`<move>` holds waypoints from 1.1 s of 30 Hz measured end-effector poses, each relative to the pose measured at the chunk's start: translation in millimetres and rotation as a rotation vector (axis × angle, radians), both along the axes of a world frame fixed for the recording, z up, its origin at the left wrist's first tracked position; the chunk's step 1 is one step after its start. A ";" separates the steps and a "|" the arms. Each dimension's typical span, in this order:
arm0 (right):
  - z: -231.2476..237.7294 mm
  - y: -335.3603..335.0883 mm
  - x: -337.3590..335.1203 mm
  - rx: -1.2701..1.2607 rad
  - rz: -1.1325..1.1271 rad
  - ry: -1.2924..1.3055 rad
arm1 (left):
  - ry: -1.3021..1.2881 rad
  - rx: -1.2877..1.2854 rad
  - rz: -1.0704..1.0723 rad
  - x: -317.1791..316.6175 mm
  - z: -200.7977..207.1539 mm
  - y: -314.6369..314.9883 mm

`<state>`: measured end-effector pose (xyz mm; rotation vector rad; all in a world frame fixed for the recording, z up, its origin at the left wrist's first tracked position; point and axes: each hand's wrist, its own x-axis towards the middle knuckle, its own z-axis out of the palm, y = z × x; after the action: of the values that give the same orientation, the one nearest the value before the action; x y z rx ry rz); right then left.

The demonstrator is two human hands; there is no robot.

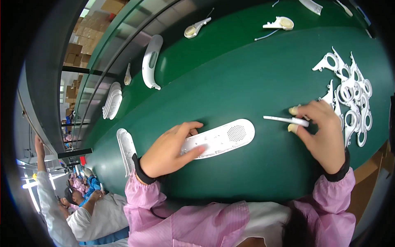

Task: The person is assembling white plastic covers for a device on a factory line, including applying glue and attaching mesh or filter components.

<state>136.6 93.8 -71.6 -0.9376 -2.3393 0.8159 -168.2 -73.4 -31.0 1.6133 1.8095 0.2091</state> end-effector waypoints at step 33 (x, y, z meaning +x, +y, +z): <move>21.1 -57.9 -34.5 0.112 0.157 0.044 | 0.065 0.226 -0.029 38.9 -23.2 -35.2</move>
<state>102.1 35.9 -50.6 -0.6904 -2.4156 0.7480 -129.3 -108.6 -54.3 1.8188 1.8644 0.3631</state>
